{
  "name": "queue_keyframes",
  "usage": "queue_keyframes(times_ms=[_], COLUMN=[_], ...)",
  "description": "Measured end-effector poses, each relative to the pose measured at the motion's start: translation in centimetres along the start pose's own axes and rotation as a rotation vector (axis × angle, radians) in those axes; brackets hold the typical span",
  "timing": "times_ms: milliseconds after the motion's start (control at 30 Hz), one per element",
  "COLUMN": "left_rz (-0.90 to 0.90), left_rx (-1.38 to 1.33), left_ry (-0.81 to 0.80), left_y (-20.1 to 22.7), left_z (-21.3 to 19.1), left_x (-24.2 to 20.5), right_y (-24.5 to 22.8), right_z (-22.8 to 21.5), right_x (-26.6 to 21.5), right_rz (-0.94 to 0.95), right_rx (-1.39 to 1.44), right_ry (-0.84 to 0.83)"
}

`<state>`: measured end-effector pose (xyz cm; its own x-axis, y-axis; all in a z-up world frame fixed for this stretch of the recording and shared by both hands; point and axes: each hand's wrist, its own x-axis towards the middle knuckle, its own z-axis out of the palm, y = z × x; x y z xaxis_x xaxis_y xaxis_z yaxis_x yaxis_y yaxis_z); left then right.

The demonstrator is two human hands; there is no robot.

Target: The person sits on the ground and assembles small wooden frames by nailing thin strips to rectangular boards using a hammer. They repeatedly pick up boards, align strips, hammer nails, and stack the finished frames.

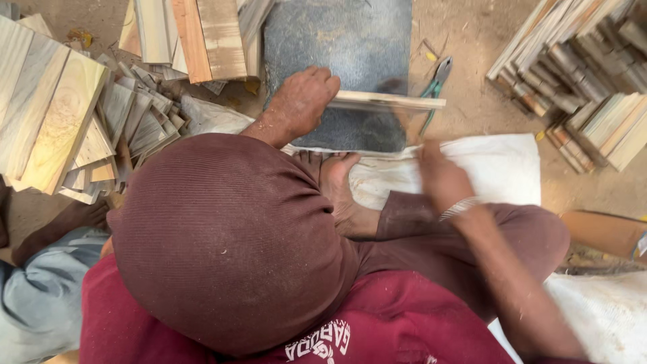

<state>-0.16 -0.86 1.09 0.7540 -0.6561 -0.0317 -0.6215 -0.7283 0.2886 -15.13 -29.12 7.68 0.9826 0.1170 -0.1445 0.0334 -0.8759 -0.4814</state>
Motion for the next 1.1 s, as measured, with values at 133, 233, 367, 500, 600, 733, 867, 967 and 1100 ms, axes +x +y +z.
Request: queue_keyframes(times_ms=[133,233,367,500,600,733,867,967,1100], left_rz=[0.087,0.078,0.015,0.149,0.239,-0.019,-0.032,-0.01,0.005], left_rx=[-0.049,-0.066,0.1,-0.435,-0.388,-0.372,-0.363,-0.342,-0.363], left_ry=[0.121,0.114,0.038,0.274,0.459,0.139,0.087,0.107,0.167], left_y=[-0.8,-0.1,-0.6,-1.4,1.5,5.6,6.5,6.2,6.8], left_z=[0.9,1.4,-2.3,-5.7,-6.7,-6.7,-5.1,-6.1,-7.3], left_x=[-0.9,-1.9,1.4,3.7,6.8,10.4,11.2,11.1,10.5], right_y=[0.0,1.0,2.9,3.7,3.0,1.6,1.1,0.0,-0.8], right_z=[1.6,2.3,3.0,4.0,2.7,-1.3,-4.2,-5.4,-5.0], right_x=[-0.9,-2.4,-0.6,-2.4,-2.6,-1.7,-2.4,-1.8,-1.8], right_rz=[0.04,-0.028,0.154,0.252,0.242,0.087,0.01,0.154,0.016], right_rx=[0.304,0.09,0.226,0.825,0.979,0.934,0.891,0.725,0.518], right_ry=[0.218,0.245,0.18,0.237,0.245,0.367,0.447,0.261,0.308])
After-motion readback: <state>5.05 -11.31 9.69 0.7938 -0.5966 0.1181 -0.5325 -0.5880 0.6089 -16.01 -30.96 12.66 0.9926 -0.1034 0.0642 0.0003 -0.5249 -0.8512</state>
